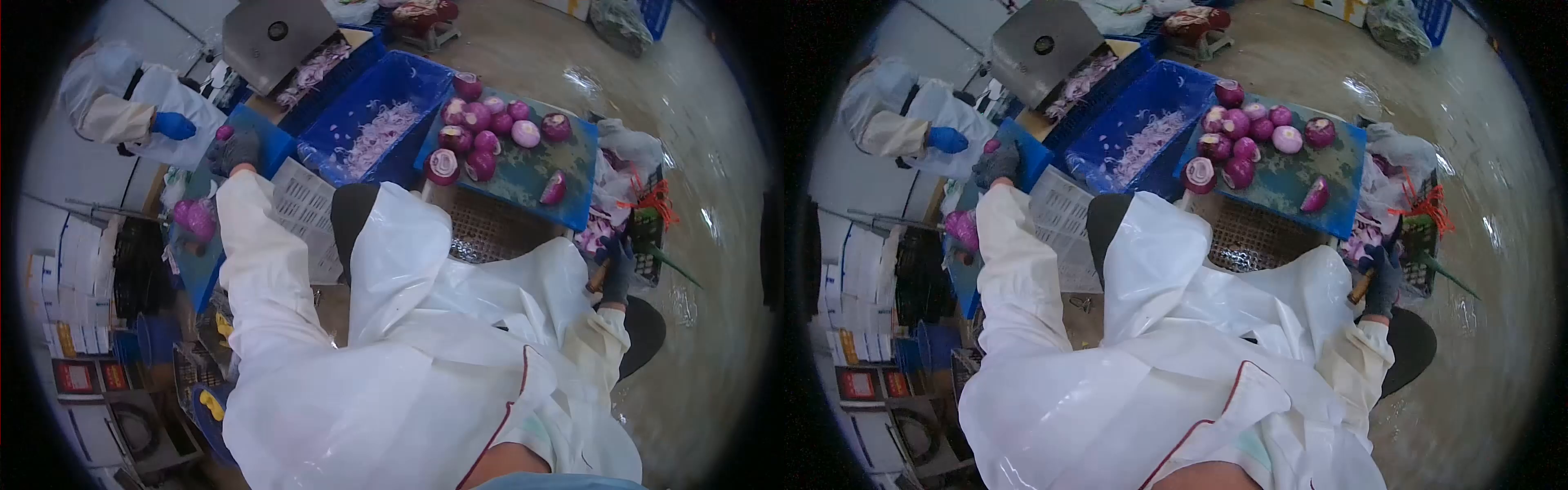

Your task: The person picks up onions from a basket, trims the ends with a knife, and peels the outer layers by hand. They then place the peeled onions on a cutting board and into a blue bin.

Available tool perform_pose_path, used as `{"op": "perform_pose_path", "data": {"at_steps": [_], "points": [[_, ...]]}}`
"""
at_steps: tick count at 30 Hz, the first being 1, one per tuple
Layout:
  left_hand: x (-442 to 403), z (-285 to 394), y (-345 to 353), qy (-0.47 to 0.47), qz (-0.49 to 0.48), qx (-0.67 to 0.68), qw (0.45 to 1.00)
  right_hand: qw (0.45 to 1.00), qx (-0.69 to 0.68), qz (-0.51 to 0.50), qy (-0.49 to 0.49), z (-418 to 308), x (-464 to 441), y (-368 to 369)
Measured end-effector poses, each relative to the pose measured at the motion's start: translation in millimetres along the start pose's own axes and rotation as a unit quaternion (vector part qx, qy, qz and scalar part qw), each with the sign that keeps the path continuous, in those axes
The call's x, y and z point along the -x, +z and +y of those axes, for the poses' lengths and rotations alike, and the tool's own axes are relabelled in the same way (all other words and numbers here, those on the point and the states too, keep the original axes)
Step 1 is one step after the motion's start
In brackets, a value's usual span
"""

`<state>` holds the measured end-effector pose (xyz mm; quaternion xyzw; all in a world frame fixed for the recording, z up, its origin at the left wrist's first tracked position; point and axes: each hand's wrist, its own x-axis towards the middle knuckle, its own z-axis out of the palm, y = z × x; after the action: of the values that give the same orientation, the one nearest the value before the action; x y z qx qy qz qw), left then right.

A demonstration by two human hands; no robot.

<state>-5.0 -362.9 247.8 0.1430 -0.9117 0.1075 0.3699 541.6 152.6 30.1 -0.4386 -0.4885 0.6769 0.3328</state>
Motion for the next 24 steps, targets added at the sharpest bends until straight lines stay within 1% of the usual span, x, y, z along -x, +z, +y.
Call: {"op": "perform_pose_path", "data": {"at_steps": [1, 3, 4, 5, 6, 7, 8, 9, 10, 11, 12, 14, 15, 17, 19, 20, 21, 23, 24], "points": [[7, 8, -6, 0.054, 0.005, 0.013, 0.998, 1.000, -0.005, -0.012, -0.014, 2, 1, 3], [27, 35, -42, 0.162, 0.017, 0.040, 0.986, 1.000, 0.001, -0.007, -0.007, 2, 1, 10], [52, 52, -102, 0.268, -0.007, 0.054, 0.962, 1.000, 0.017, -0.003, -0.009, 5, -1, 10], [73, 75, -109, 0.303, 0.064, 0.129, 0.942, 0.999, 0.031, -0.020, -0.005, 10, -6, 7], [94, 98, -113, 0.337, 0.133, 0.209, 0.908, 0.996, 0.077, -0.011, -0.032, 10, -4, 6], [118, 123, -116, 0.366, 0.196, 0.292, 0.861, 0.999, 0.024, -0.024, -0.021, 6, 1, 14], [146, 150, -120, 0.407, 0.148, 0.362, 0.825, 1.000, 0.017, -0.003, -0.021, 13, -3, 13], [176, 176, -123, 0.445, 0.098, 0.429, 0.780, 0.992, 0.120, -0.029, -0.011, 11, -2, 6], [207, 201, -128, 0.479, 0.046, 0.489, 0.728, 0.998, 0.028, -0.019, -0.049, 20, -2, 11], [238, 222, -137, 0.505, -0.021, 0.516, 0.691, 0.988, 0.131, -0.009, -0.083, 33, -15, -1], [267, 240, -145, 0.529, -0.086, 0.536, 0.652, 0.993, 0.105, -0.013, -0.053, 30, -12, 0], [323, 276, -156, 0.547, -0.264, 0.526, 0.595, 0.999, 0.051, -0.014, 0.007, 21, -4, 5], [350, 290, -156, 0.545, -0.259, 0.512, 0.611, 0.999, 0.032, -0.007, 0.026, 16, 0, 8], [406, 311, -151, 0.535, -0.244, 0.483, 0.649, 0.998, 0.049, -0.023, 0.014, 19, -2, 4], [447, 328, -147, 0.520, -0.225, 0.452, 0.689, 0.997, 0.077, -0.006, 0.012, 17, 0, 8], [453, 329, -152, 0.517, -0.205, 0.457, 0.695, 0.996, 0.091, 0.003, 0.012, 14, 1, 12], [460, 330, -157, 0.513, -0.184, 0.461, 0.700, 0.997, 0.073, -0.005, 0.015, 11, 3, 14], [467, 322, -167, 0.516, -0.120, 0.506, 0.680, 0.999, 0.035, -0.021, 0.021, 6, 10, 20], [467, 322, -170, 0.521, -0.149, 0.520, 0.660, 0.998, 0.012, -0.055, 0.017, 1, 16, 23]]}}
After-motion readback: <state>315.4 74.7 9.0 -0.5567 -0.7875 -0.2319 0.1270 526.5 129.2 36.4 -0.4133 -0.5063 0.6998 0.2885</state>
